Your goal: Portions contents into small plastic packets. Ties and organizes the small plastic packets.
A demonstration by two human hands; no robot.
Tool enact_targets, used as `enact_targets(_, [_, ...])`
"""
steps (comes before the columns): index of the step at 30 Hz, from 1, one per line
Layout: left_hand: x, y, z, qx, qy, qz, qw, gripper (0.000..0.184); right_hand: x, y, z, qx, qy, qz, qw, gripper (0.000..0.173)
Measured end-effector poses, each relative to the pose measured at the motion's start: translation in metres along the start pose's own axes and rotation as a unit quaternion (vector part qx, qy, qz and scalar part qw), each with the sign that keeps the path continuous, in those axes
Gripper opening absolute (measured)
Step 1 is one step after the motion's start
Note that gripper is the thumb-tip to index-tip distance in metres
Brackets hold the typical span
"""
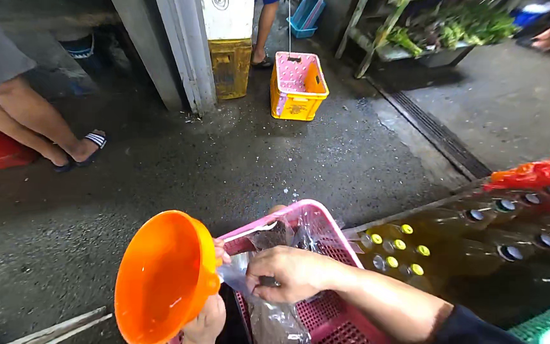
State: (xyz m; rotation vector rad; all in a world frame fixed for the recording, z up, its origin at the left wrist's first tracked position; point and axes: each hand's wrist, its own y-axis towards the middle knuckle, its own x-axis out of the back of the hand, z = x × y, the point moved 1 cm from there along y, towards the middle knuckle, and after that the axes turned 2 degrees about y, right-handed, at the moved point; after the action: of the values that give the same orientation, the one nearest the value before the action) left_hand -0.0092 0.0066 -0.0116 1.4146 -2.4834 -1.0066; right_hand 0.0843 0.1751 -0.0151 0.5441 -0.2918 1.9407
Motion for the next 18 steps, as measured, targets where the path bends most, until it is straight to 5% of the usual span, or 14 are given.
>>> enact_targets(18, [0.008, -0.004, 0.001, 0.037, 0.053, -0.115, 0.991, 0.025, -0.010, -0.003, -0.005, -0.072, -0.055, 0.148, 0.985, 0.013])
